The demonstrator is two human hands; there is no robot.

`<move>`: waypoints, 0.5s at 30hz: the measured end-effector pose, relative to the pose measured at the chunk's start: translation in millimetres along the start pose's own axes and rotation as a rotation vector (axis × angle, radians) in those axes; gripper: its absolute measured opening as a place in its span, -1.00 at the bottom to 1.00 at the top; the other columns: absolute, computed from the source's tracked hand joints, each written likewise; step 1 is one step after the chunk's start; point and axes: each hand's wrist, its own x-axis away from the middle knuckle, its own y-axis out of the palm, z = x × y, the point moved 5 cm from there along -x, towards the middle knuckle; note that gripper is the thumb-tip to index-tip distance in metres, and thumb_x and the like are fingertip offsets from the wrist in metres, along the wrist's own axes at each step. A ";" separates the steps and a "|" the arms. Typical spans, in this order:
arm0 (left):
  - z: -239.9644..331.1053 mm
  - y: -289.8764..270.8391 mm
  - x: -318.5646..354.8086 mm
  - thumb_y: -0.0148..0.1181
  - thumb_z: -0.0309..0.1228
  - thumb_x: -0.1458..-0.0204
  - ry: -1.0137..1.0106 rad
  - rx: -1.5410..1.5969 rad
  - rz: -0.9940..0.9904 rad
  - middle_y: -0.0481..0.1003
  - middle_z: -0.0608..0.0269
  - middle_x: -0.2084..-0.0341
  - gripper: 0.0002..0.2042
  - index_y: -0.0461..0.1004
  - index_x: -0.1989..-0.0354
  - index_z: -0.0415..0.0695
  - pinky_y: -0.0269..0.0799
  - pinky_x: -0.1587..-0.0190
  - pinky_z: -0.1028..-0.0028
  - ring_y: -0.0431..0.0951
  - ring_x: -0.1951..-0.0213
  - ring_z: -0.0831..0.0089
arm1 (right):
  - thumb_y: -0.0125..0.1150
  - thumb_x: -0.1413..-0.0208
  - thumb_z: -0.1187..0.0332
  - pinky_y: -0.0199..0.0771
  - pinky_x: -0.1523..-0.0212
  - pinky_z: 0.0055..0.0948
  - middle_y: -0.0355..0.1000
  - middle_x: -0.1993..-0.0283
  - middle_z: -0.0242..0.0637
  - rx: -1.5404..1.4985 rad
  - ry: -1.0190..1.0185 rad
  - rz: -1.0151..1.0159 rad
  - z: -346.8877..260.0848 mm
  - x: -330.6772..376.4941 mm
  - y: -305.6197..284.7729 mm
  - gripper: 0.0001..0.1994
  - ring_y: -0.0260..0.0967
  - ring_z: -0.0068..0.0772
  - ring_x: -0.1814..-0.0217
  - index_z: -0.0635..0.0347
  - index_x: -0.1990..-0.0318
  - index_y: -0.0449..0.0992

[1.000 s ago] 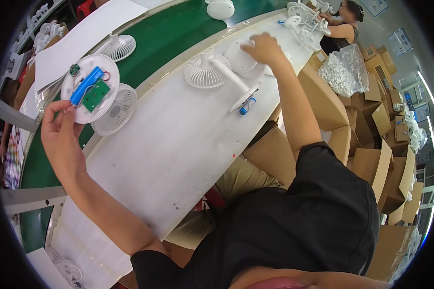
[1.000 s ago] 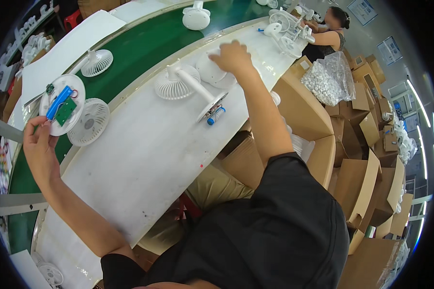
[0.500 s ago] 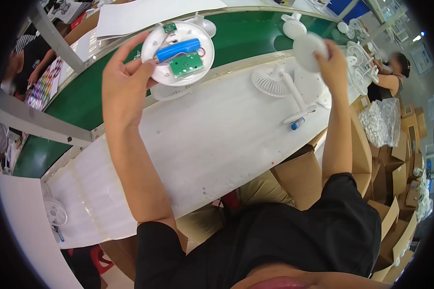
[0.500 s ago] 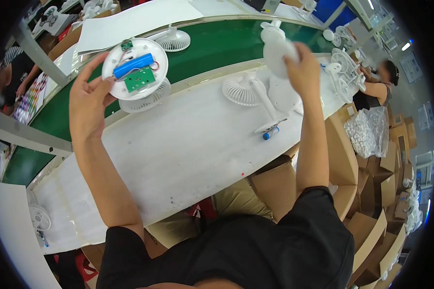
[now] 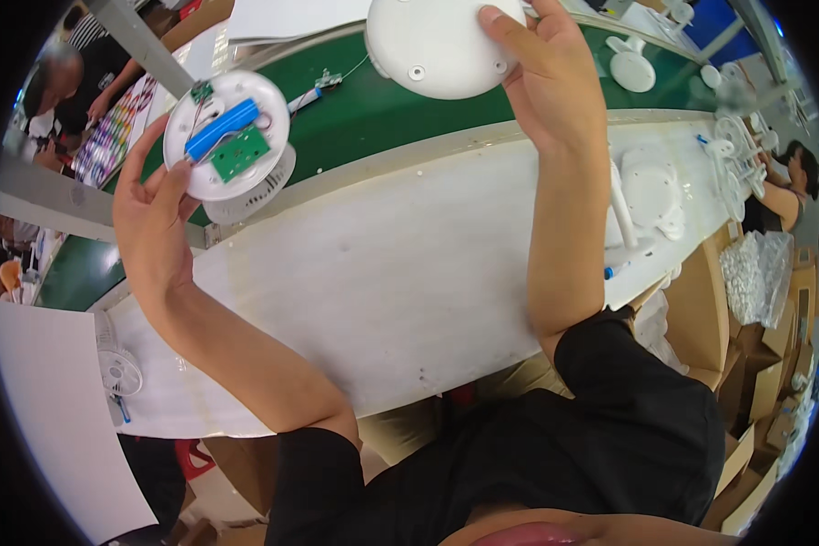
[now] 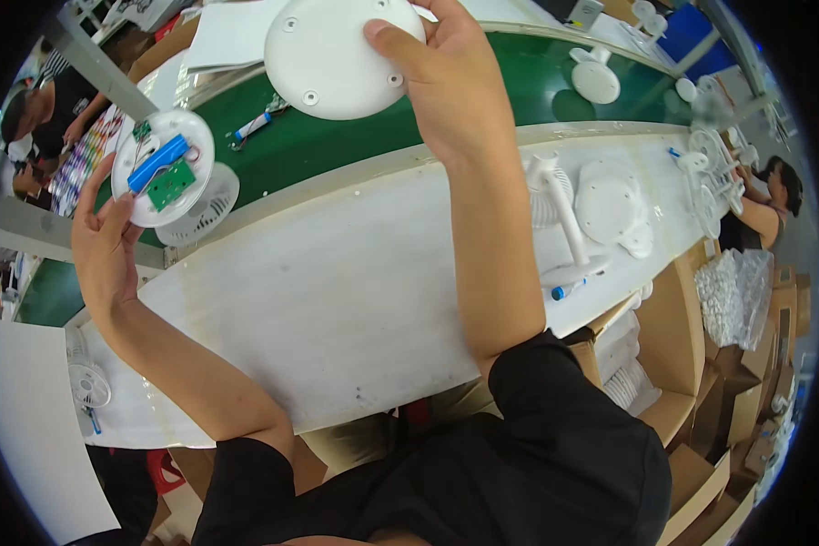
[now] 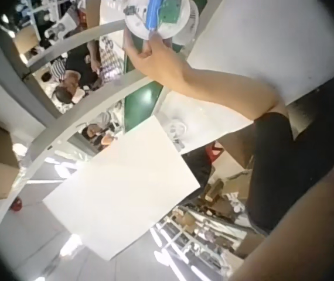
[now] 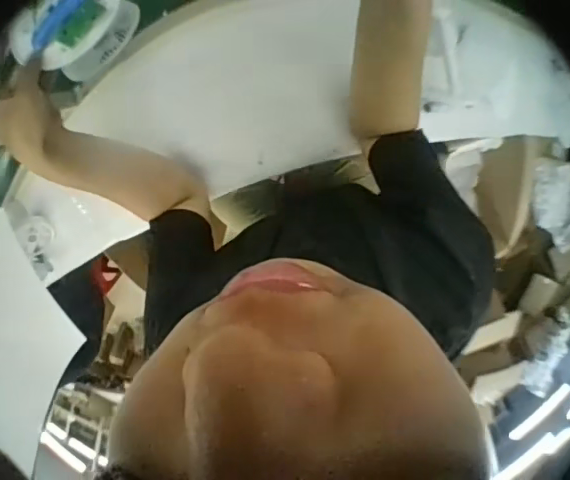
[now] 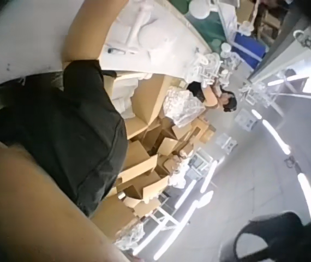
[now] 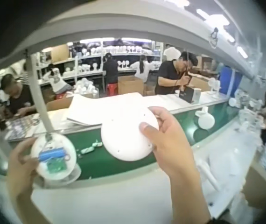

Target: Assembling portable electric fans by installing internal components like batteries and circuit boards into the plastic casing.

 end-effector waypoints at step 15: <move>-16.1 136.6 11.1 0.07 -0.69 -0.05 -0.039 0.198 0.016 0.62 -0.01 0.28 -0.57 0.40 -0.15 -0.25 0.55 0.33 0.59 0.59 0.38 0.49 | 0.15 -0.19 0.47 0.47 -0.03 -0.42 0.46 -0.02 0.01 -0.030 0.119 -0.174 33.1 -3.6 9.1 -0.66 0.43 -0.29 -0.01 0.41 -0.10 0.40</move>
